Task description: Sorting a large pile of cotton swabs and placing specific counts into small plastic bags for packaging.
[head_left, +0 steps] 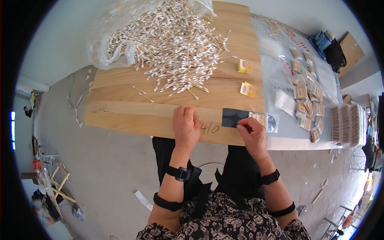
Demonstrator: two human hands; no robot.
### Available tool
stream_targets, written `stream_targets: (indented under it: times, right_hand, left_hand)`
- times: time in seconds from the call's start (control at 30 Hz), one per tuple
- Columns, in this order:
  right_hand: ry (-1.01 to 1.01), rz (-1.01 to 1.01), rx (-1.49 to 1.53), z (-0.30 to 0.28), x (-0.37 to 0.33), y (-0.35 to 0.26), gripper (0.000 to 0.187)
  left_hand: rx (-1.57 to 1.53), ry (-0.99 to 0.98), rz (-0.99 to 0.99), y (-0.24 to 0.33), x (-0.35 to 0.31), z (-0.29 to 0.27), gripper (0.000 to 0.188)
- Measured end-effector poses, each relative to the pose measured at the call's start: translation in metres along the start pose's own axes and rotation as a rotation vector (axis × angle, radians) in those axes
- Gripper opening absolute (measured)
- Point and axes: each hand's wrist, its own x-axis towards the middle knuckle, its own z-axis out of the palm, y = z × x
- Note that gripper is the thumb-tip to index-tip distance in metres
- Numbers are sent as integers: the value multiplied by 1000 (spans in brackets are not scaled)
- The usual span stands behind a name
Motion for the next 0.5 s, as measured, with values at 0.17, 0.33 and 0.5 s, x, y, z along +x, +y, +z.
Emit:
stream_targets:
  times: [0.17,0.33,0.5]
  right_hand:
    - [-136,-149,-170,47,31,-17,17]
    - [-62,-229,-285,88,82,-18,27]
    - [58,-441,-444,119,112,-29,23]
  left_hand:
    - [75,11,-12,-26,-2,-5,54]
    - [6,-1,-8,-30,-2,-2,61]
    - [53,-42,-38,-25,-2,-1,64]
